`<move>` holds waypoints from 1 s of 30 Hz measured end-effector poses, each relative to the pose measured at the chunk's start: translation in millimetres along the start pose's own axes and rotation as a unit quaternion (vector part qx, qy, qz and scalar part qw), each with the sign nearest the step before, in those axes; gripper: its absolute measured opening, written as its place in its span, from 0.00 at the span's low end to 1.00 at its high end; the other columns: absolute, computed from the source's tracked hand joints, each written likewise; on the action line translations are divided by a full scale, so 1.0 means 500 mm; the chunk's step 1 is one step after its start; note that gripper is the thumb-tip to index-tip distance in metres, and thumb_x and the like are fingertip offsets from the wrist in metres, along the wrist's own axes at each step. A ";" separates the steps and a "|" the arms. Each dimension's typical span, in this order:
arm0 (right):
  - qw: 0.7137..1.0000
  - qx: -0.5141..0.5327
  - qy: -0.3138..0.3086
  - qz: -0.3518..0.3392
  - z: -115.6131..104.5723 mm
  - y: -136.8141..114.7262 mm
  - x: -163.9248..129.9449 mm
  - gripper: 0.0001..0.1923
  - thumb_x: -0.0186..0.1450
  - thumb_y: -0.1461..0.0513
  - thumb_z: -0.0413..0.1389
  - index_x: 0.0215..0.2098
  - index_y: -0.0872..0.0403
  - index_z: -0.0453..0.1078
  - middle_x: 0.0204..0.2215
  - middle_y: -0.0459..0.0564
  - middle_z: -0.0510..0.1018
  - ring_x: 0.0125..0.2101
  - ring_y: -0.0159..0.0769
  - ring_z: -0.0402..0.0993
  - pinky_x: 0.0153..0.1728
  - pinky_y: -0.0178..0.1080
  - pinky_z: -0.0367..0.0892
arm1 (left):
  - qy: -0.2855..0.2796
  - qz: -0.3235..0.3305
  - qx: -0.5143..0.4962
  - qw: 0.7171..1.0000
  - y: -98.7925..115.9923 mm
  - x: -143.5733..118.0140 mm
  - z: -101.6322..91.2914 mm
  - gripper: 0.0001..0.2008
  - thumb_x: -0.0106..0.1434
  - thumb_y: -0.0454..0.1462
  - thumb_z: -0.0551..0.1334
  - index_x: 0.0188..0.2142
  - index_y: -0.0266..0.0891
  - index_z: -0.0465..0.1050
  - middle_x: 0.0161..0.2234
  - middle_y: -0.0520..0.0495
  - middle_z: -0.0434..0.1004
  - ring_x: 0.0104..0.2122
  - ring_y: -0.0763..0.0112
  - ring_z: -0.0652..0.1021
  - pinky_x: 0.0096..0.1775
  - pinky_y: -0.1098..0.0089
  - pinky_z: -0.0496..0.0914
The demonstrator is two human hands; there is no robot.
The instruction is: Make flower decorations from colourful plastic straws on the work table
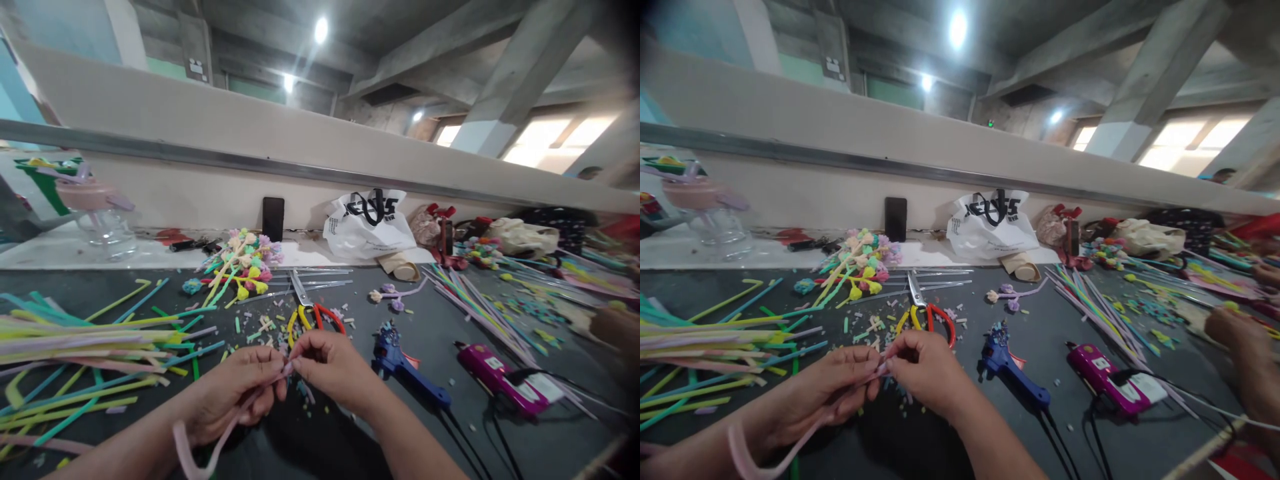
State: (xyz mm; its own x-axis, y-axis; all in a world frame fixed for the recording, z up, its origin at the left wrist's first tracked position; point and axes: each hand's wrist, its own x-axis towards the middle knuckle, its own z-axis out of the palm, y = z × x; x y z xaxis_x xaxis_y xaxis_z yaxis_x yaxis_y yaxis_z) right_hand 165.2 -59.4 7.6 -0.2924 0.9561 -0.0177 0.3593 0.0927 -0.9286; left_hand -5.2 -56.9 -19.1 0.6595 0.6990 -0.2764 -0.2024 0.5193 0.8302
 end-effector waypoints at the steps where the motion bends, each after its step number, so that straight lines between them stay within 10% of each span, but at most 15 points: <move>1: 1.000 -0.003 0.002 0.007 0.003 0.002 0.000 0.03 0.53 0.67 0.54 0.26 0.56 0.70 0.19 0.42 0.68 0.20 0.25 0.61 0.21 0.28 0.56 | 0.001 0.001 0.008 1.000 0.000 0.000 0.000 0.11 0.58 0.41 0.58 0.26 0.34 0.67 0.19 0.53 0.66 0.10 0.87 0.57 0.12 0.80 0.46; 10: 0.996 0.044 0.050 -0.056 -0.032 -0.019 -0.003 0.13 0.58 0.58 0.52 0.41 0.55 0.65 0.30 0.47 0.70 0.28 0.29 0.66 0.28 0.33 0.62 | -0.001 -0.009 0.038 0.999 0.007 -0.003 0.004 0.14 0.57 0.45 0.57 0.24 0.35 0.66 0.12 0.58 0.57 0.11 0.85 0.51 0.15 0.77 0.43; 15: 0.945 -0.255 0.200 -0.046 -0.146 -0.068 -0.075 0.19 0.60 0.58 0.50 0.49 0.51 0.60 0.41 0.51 0.69 0.34 0.35 0.68 0.34 0.37 0.65 | -0.021 -0.012 0.018 1.000 0.006 -0.009 0.006 0.15 0.58 0.45 0.56 0.25 0.35 0.65 0.14 0.59 0.55 0.12 0.86 0.50 0.15 0.77 0.42; 23: 0.821 -0.530 0.140 0.156 -0.213 0.104 -0.156 0.26 0.55 0.62 0.51 0.51 0.62 0.59 0.46 0.62 0.67 0.48 0.48 0.62 0.47 0.46 0.57 | -0.023 -0.003 -0.030 0.999 0.005 -0.006 -0.007 0.11 0.58 0.43 0.57 0.27 0.37 0.62 0.23 0.55 0.64 0.12 0.88 0.54 0.13 0.78 0.41; 30: 0.825 -0.490 0.221 0.172 -0.203 0.096 -0.126 0.27 0.51 0.68 0.48 0.50 0.61 0.56 0.46 0.62 0.68 0.43 0.47 0.68 0.42 0.44 0.62 | -0.019 0.025 -0.052 0.998 0.005 -0.009 -0.009 0.11 0.59 0.42 0.56 0.27 0.35 0.63 0.21 0.56 0.59 0.12 0.89 0.50 0.14 0.79 0.40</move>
State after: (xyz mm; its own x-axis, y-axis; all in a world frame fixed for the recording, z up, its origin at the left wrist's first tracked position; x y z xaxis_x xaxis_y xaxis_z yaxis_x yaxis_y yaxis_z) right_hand 290.9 -87.0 1.7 0.2505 0.9605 0.1211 0.9615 -0.2322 -0.1471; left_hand -11.8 -56.4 -17.9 0.6735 0.7070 -0.2159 -0.3079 0.5338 0.7876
